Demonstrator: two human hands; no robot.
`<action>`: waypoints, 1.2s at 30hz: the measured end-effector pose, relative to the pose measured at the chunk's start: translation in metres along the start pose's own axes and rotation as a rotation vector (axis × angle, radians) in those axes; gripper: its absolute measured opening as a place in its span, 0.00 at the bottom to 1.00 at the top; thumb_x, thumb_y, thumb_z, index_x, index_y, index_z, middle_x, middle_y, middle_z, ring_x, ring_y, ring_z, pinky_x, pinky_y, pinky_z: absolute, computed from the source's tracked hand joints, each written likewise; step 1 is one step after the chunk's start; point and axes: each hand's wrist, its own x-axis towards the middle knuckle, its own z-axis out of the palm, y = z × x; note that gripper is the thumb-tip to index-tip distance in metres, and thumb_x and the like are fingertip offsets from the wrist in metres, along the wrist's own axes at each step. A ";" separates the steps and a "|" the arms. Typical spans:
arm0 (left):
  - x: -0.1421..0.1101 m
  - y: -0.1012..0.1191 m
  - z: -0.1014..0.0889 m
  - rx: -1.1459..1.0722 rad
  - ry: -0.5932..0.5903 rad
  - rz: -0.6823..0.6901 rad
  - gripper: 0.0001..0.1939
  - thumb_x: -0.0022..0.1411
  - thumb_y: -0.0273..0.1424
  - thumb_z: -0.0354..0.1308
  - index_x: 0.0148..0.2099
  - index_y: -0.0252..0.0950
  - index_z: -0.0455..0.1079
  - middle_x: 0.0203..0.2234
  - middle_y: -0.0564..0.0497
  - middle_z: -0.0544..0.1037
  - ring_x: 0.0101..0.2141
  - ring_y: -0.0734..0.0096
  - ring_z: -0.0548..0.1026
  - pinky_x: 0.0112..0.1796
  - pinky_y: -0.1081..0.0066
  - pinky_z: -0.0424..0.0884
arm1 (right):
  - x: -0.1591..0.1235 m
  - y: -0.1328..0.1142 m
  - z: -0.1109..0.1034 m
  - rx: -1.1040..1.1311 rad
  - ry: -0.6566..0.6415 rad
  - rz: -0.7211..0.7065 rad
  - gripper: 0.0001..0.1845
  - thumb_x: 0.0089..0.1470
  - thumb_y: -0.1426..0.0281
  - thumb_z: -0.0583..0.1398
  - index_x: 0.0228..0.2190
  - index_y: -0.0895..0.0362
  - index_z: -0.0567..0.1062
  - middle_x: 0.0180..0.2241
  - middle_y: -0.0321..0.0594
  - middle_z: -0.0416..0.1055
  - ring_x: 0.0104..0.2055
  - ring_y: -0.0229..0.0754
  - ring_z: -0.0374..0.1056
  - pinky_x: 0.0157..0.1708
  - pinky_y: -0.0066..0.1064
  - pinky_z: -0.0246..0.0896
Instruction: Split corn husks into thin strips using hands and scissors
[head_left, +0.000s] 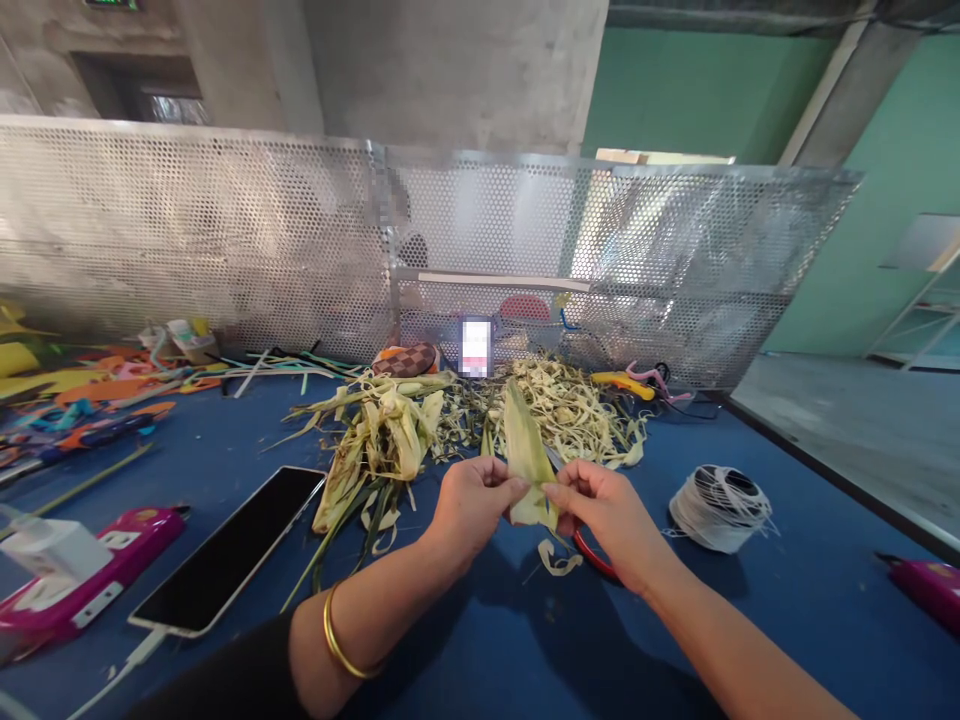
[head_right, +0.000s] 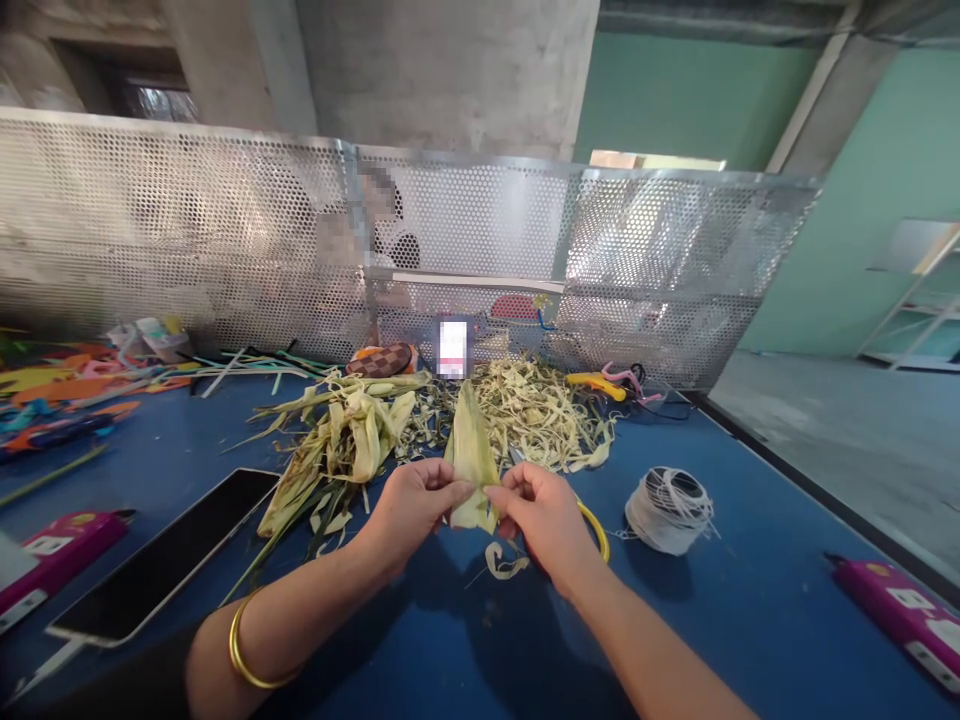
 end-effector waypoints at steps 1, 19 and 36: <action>0.000 0.000 0.000 -0.002 0.006 0.002 0.08 0.50 0.29 0.59 0.22 0.35 0.65 0.12 0.58 0.67 0.14 0.80 0.63 0.18 0.78 0.57 | 0.000 -0.001 0.000 0.007 -0.002 0.001 0.18 0.39 0.57 0.66 0.19 0.56 0.67 0.14 0.31 0.66 0.18 0.37 0.63 0.21 0.28 0.56; 0.008 -0.004 -0.005 -0.018 -0.020 -0.091 0.08 0.47 0.33 0.61 0.24 0.34 0.69 0.14 0.56 0.68 0.15 0.80 0.63 0.17 0.77 0.54 | 0.000 -0.005 -0.007 0.289 -0.252 0.052 0.16 0.42 0.59 0.64 0.18 0.56 0.66 0.18 0.32 0.62 0.21 0.35 0.57 0.24 0.28 0.53; 0.024 -0.007 -0.021 -0.103 0.094 -0.284 0.10 0.47 0.32 0.63 0.25 0.33 0.66 0.13 0.57 0.65 0.13 0.83 0.59 0.14 0.80 0.49 | 0.014 -0.026 -0.084 0.409 0.614 -0.644 0.03 0.46 0.67 0.62 0.24 0.52 0.72 0.38 0.35 0.74 0.42 0.44 0.71 0.45 0.38 0.60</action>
